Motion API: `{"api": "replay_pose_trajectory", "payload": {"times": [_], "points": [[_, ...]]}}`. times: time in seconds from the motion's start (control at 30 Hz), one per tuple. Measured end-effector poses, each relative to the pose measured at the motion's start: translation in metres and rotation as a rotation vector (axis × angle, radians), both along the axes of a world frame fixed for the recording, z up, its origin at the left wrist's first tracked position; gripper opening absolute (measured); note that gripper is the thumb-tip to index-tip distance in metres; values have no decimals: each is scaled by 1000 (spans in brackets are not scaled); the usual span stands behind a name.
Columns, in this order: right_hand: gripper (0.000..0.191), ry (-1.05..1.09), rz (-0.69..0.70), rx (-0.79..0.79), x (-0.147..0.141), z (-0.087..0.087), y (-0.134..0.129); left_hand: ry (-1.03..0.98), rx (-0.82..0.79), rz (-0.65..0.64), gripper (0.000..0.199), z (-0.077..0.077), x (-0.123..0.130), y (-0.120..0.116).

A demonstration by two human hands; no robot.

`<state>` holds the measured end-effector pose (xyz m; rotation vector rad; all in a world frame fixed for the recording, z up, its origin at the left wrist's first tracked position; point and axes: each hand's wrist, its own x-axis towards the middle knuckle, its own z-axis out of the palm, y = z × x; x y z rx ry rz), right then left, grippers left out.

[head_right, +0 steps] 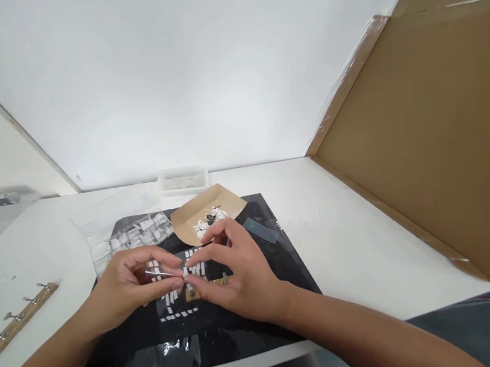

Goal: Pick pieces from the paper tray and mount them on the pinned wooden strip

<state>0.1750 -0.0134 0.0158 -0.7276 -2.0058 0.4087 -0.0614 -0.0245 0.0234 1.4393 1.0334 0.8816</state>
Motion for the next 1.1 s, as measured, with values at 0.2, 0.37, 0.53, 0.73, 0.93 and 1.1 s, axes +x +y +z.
{"api": "replay_pose_trajectory", "payload": {"times": [0.2, 0.37, 0.53, 0.73, 0.93, 1.1], "points": [[12, -99, -76, 109, 3, -2, -1, -15, -82, -14, 29, 1, 2, -1], [10, -145, -46, 85, 4, 0, -4, 9, -109, -28, 32, 3, 3, -1], [6, -144, -40, 59, 3, 1, -4, 42, -128, -19, 35, 6, 4, -2], [4, -171, -65, 104, 5, -2, -4, 95, -154, 24, 43, 4, 5, 0], [13, -320, -88, 297, 8, -2, -4, 76, -180, 44, 45, -5, 1, 1], [17, -347, -91, 397, 7, 0, -5, 27, -214, 46, 45, -10, -1, 3]]}}
